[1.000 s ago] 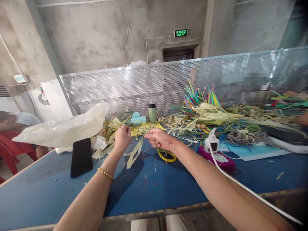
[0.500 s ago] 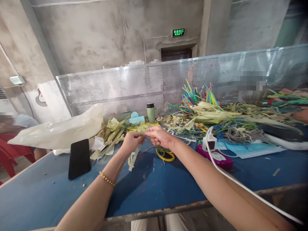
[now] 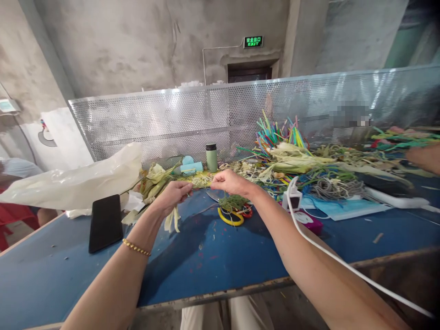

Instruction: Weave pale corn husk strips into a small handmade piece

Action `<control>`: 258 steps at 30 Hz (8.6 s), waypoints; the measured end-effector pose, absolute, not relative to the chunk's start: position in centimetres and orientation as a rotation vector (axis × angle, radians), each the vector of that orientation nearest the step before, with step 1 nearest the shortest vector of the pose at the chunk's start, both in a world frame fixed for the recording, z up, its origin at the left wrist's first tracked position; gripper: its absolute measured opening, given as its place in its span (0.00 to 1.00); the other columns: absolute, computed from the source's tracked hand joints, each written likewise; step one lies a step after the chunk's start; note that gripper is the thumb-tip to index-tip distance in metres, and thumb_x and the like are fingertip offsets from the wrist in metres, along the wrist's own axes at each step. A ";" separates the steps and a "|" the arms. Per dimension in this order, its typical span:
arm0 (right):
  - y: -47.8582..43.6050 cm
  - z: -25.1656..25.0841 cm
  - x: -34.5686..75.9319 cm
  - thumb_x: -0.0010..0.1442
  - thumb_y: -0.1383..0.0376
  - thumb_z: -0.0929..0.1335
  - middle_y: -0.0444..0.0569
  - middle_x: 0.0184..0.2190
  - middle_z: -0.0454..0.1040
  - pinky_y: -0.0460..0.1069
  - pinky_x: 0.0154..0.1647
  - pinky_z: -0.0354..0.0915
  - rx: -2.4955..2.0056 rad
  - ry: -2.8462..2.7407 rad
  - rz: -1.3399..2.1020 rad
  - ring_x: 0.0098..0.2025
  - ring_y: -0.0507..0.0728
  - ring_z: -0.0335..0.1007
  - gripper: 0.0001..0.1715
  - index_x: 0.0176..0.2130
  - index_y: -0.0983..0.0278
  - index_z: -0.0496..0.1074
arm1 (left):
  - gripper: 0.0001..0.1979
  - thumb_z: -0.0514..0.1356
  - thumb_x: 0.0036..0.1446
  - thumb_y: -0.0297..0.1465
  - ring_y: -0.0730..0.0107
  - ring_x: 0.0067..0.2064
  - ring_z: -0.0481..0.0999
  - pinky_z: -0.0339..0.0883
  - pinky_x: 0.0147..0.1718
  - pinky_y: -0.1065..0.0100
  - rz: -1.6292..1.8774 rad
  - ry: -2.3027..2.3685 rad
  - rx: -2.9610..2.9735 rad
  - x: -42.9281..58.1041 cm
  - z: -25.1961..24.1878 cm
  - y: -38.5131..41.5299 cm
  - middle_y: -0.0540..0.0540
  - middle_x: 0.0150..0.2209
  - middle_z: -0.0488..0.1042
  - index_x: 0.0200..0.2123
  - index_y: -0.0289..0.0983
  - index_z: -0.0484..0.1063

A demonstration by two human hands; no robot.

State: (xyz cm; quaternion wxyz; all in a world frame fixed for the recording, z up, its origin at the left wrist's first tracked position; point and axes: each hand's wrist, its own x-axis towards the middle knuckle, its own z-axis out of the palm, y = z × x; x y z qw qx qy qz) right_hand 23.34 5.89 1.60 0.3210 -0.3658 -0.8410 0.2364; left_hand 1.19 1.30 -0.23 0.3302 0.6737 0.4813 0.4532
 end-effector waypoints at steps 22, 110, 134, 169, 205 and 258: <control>6.6 1.8 26.8 0.56 0.73 0.64 0.63 0.51 0.72 0.58 0.52 0.59 -1.873 -2.110 -0.457 0.54 0.68 0.65 0.18 0.46 0.68 0.76 | 0.07 0.64 0.43 0.22 0.74 0.17 0.70 0.59 0.17 0.74 1.420 1.262 1.396 4.8 -3.1 2.2 0.52 0.19 0.70 0.28 0.33 0.70; -0.8 -0.7 20.8 0.60 0.65 0.60 0.50 0.20 0.72 0.45 0.17 0.65 -0.963 -1.390 2.037 0.16 0.52 0.66 0.11 0.37 0.69 0.68 | 0.03 0.56 0.51 0.25 0.64 0.33 0.75 0.62 0.34 0.67 1.702 1.975 1.713 2.9 -2.7 4.6 0.46 0.28 0.75 0.28 0.37 0.69; -1.1 -0.6 20.1 0.63 0.63 0.61 0.48 0.18 0.70 0.44 0.13 0.62 -1.016 -1.259 1.811 0.15 0.51 0.63 0.11 0.33 0.68 0.66 | 0.05 0.55 0.50 0.22 0.62 0.37 0.73 0.61 0.36 0.66 1.526 2.050 2.124 4.8 -2.9 2.9 0.45 0.31 0.72 0.30 0.38 0.67; 0.4 -2.1 21.9 0.47 0.64 0.72 0.44 0.18 0.72 0.43 0.19 0.54 -1.170 -2.396 0.751 0.20 0.51 0.67 0.08 0.32 0.63 0.77 | 0.11 0.68 0.41 0.27 0.78 0.20 0.65 0.59 0.20 0.73 1.544 0.870 1.077 -0.1 1.2 1.8 0.52 0.19 0.67 0.31 0.29 0.76; 1.1 0.1 22.7 0.56 0.66 0.66 0.44 0.21 0.68 0.45 0.28 0.54 -0.940 -2.021 0.380 0.26 0.50 0.60 0.12 0.25 0.67 0.75 | 0.08 0.56 0.48 0.27 0.73 0.24 0.61 0.51 0.24 0.70 1.374 1.306 2.163 4.5 1.0 -0.6 0.52 0.19 0.63 0.19 0.37 0.67; 1.7 -0.3 25.4 0.58 0.71 0.64 0.65 0.46 0.74 0.50 0.41 0.64 -1.785 -2.530 -0.083 0.48 0.64 0.73 0.17 0.47 0.71 0.74 | 0.05 0.63 0.49 0.18 0.68 0.27 0.79 0.71 0.28 0.72 1.513 0.888 1.072 2.0 -0.7 2.3 0.43 0.23 0.75 0.26 0.30 0.70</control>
